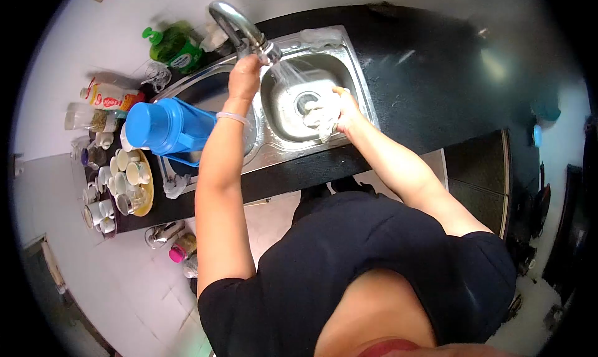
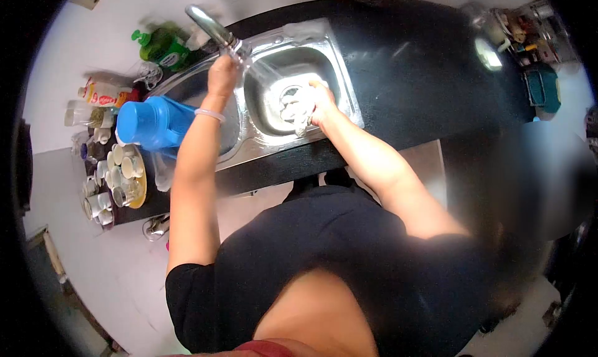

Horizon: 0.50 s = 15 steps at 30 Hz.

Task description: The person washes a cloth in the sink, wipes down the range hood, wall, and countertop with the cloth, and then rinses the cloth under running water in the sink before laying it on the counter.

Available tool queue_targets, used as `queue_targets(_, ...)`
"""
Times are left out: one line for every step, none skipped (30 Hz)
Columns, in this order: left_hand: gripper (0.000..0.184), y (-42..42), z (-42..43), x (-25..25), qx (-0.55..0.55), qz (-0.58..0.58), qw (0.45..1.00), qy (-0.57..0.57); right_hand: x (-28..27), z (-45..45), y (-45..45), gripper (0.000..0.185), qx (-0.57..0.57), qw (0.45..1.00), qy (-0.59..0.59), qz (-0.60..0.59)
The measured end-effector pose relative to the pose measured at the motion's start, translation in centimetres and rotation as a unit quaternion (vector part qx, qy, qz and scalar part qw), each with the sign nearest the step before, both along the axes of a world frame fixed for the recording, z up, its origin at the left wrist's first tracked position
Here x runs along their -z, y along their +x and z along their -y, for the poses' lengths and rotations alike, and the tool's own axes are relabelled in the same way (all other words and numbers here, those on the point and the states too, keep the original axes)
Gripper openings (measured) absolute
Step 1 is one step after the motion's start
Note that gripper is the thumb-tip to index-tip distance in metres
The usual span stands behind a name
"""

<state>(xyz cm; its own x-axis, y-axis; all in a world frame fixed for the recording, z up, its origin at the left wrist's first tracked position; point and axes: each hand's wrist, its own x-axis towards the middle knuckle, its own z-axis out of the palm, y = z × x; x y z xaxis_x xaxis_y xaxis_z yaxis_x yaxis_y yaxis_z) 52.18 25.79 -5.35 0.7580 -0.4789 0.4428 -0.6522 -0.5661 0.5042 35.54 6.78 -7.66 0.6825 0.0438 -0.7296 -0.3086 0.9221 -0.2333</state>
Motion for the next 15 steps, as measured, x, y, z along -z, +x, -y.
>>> queue_targets(0.006, 0.1, 0.4, -0.6, -0.027, -0.032, 0.999, -0.028, -0.1, 0.7, -0.1, 0.037, 0.024, 0.999, -0.011, 0.022)
queue_targets(0.008, 0.2, 0.7, -0.9, -0.054, -0.064, 0.995, -0.054, -0.2, 1.2, -0.3, 0.037, 0.027, 0.999, -0.025, 0.03)
queue_targets(0.012, 0.7, 0.7, -0.6, -0.049, -0.029, 0.998, -0.001, -0.6, 1.6, -0.3, 0.037, 0.029, 0.998, -0.039, 0.04)
queue_targets(0.014, 0.9, 0.9, -0.2, -0.061, -0.052, 0.996, -0.035, -0.8, 2.0, -0.3, 0.037, 0.03, 0.997, -0.052, 0.051)
queue_targets(0.018, 1.2, 1.1, 0.4, -0.072, -0.074, 0.992, -0.065, -0.6, 2.2, -0.2, 0.037, 0.043, 0.995, -0.059, 0.062)
queue_targets(0.021, 1.3, 1.5, 0.3, -0.083, -0.097, 0.987, -0.097, -0.2, 2.6, -0.1, 0.037, 0.055, 0.993, -0.069, 0.074)
queue_targets(0.03, 0.4, 1.9, -0.1, -0.106, -0.041, 0.986, -0.119, 0.3, 2.8, -0.1, 0.036, 0.067, 0.991, -0.077, 0.084)
queue_targets(0.037, -0.1, 1.9, 0.8, -0.105, 0.02, 0.983, -0.147, 0.8, 3.0, -0.3, 0.036, 0.079, 0.989, -0.085, 0.094)
queue_targets(0.039, -1.9, 2.3, 1.0, -0.133, 0.016, 0.97, -0.201, 0.8, 3.3, -0.3, 0.036, 0.072, 0.99, -0.096, 0.069)
queue_targets(0.042, -4.5, 2.8, 1.2, -0.158, 0.014, 0.954, -0.256, 0.7, 3.3, -0.4, 0.035, 0.074, 0.992, -0.084, 0.063)
queue_targets(0.045, -7.2, 2.7, 2.5, -0.159, -0.018, 0.96, -0.229, 0.7, 3.1, -0.6, 0.034, 0.08, 0.992, -0.072, 0.059)
queue_targets(0.045, -10.2, 3.6, 5.5, -0.115, -0.114, 0.929, -0.332, 1.0, 3.2, -0.6, 0.033, 0.091, 0.992, -0.062, 0.055)
queue_targets(0.048, -12.7, 4.2, 9.3, -0.103, -0.24, 0.907, -0.331, 3.6, 3.4, -0.3, 0.03, 0.123, 0.984, 0.032, 0.126)
queue_targets(0.053, -15.1, 5.6, 8.6, -0.069, -0.418, 0.783, -0.456, 0.6, 2.0, -0.7, 0.031, 0.126, 0.985, 0.017, 0.12)
queue_targets(0.058, -17.4, 7.0, 7.9, -0.089, -0.554, 0.602, -0.568, -0.4, 0.6, -0.6, 0.033, 0.153, 0.976, 0.017, 0.152)
